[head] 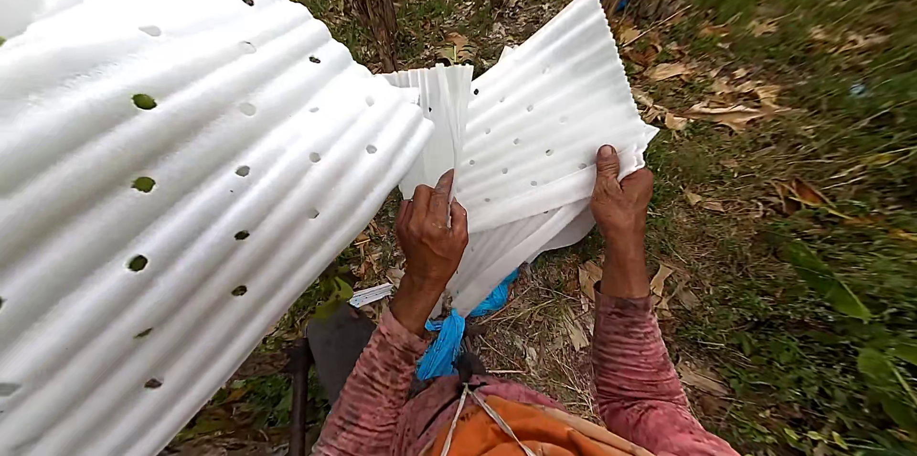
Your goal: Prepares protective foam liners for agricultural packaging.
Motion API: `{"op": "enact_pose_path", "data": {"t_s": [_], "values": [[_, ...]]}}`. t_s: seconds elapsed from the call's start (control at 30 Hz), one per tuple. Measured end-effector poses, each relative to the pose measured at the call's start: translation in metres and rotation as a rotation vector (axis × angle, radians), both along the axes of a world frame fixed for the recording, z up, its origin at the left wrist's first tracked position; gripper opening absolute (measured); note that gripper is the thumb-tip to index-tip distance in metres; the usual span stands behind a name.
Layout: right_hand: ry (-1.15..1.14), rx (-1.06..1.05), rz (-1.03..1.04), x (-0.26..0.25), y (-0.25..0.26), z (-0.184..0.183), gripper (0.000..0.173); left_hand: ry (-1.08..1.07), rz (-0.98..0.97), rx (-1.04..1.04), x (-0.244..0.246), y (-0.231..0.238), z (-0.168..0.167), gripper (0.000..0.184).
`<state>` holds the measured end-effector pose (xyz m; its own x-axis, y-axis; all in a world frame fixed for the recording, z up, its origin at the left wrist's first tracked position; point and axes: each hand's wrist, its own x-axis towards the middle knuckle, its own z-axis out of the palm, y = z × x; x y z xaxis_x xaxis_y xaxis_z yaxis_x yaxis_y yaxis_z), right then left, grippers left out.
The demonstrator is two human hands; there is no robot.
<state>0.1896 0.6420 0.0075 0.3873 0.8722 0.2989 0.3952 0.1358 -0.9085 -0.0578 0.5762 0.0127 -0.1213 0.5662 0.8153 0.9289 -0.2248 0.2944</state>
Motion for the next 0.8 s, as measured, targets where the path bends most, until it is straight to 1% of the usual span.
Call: {"op": "enact_pose_path", "data": {"t_s": [0.03,0.1,0.2,0.23,0.27,0.3,0.37,0.4,0.43,0.47,0.5,0.53,0.57,0.6,0.63,0.67,0.73,0.77,0.8], "values": [[-0.009,0.007,0.042,-0.004,-0.006,0.005,0.052,0.049,-0.015,0.013,0.004,0.0,0.001,0.035],[0.011,0.037,0.193,-0.017,-0.02,0.013,0.048,0.101,-0.065,0.006,0.018,0.0,-0.001,0.038],[0.11,0.2,0.48,-0.038,-0.033,0.015,0.042,0.156,-0.146,-0.019,0.042,0.005,-0.006,0.039],[0.118,0.235,0.535,-0.044,-0.034,0.014,0.043,0.17,-0.181,-0.035,0.047,0.007,-0.008,0.039],[0.121,0.235,0.53,-0.047,-0.033,0.013,0.042,0.178,-0.229,-0.056,0.051,0.008,-0.01,0.04],[0.12,0.215,0.486,-0.047,-0.032,0.012,0.037,0.176,-0.3,-0.09,0.052,0.008,-0.011,0.043],[0.15,0.166,0.41,-0.036,-0.026,0.007,0.028,0.101,-0.459,-0.212,0.047,0.001,-0.017,0.052],[0.187,0.149,0.381,-0.028,-0.023,0.005,0.028,0.011,-0.488,-0.249,0.041,-0.007,-0.025,0.057],[0.23,0.15,0.33,-0.02,-0.019,0.004,0.031,-0.111,-0.459,-0.254,0.033,-0.017,-0.039,0.057],[0.279,0.164,0.267,-0.009,-0.015,0.002,0.036,-0.245,-0.377,-0.249,0.022,-0.028,-0.056,0.054],[0.329,0.186,0.204,0.005,-0.01,0.001,0.042,-0.376,-0.249,-0.263,0.009,-0.039,-0.075,0.052],[0.371,0.212,0.152,0.021,-0.007,0.0,0.047,-0.511,-0.112,-0.317,-0.004,-0.049,-0.096,0.054],[0.4,0.229,0.109,0.037,-0.006,-0.001,0.05,-0.669,-0.023,-0.414,-0.016,-0.057,-0.113,0.059],[0.419,0.24,0.072,0.049,-0.005,-0.003,0.054,-0.836,-0.001,-0.535,-0.027,-0.062,-0.126,0.065],[0.435,0.255,0.045,0.059,-0.006,-0.005,0.056,-0.996,-0.041,-0.649,-0.033,-0.065,-0.133,0.065],[0.448,0.273,0.039,0.064,-0.006,-0.007,0.057,-1.124,-0.126,-0.71,-0.034,-0.066,-0.135,0.061],[0.459,0.291,0.036,0.066,-0.006,-0.012,0.059,-1.301,-0.341,-0.691,-0.028,-0.055,-0.128,0.049],[0.458,0.284,0.03,0.065,-0.008,-0.015,0.06,-1.357,-0.411,-0.654,-0.024,-0.047,-0.121,0.044],[0.459,0.278,0.018,0.062,-0.01,-0.017,0.059,-1.396,-0.437,-0.612,-0.021,-0.038,-0.114,0.036]]}}
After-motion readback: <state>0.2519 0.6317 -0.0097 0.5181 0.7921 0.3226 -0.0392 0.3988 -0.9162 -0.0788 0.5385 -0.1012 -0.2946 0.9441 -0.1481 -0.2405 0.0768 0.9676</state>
